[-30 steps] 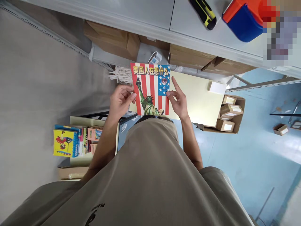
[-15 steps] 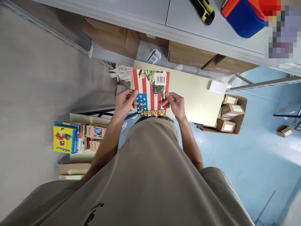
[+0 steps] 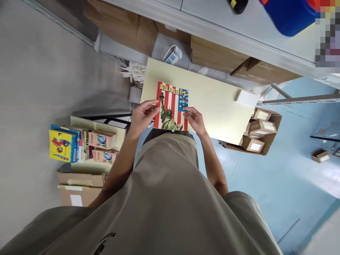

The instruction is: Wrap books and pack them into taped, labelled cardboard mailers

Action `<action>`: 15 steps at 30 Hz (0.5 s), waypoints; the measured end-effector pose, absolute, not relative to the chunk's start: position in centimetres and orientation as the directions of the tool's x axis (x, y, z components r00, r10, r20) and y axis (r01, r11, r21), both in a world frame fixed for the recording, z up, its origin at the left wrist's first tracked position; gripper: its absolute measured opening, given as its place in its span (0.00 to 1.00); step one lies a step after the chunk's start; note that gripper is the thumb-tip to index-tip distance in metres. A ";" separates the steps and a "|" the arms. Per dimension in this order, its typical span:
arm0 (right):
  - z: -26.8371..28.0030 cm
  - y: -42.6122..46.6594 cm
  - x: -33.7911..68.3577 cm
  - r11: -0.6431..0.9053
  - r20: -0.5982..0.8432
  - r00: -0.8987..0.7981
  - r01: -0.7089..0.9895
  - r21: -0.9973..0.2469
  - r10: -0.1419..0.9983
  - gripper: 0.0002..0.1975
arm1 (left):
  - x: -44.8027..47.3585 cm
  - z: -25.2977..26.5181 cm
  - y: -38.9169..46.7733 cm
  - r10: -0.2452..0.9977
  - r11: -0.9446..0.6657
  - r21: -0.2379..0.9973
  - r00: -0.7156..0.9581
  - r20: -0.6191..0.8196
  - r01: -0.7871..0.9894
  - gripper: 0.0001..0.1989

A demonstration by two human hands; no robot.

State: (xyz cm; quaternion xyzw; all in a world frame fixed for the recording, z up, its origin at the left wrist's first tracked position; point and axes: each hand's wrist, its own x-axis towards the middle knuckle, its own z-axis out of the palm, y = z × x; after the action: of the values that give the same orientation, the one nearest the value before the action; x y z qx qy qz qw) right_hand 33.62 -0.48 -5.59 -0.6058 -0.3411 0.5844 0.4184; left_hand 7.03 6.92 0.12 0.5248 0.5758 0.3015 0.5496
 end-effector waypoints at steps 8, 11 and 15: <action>-9.5 0.4 33.7 -0.399 -0.393 0.077 0.096 -0.912 0.916 0.19 | 7.0 -5.1 5.8 0.914 0.326 0.919 0.177 -0.366 0.222 0.31; -10.6 1.6 32.7 -0.408 -0.398 0.098 0.120 -0.905 0.912 0.19 | 6.0 -7.3 7.0 0.900 0.358 0.891 0.151 -0.409 0.279 0.28; -12.7 3.4 30.3 -0.457 -0.447 0.098 0.120 -0.881 0.889 0.22 | 4.3 -10.5 9.3 0.881 0.415 0.827 0.062 -0.470 0.380 0.22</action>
State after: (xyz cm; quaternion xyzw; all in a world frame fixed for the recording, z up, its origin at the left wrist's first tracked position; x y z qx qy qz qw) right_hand 30.30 3.42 -12.68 -0.6531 -0.3864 0.5495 0.3497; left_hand 4.25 9.32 -10.53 0.4890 0.6446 0.2315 0.5402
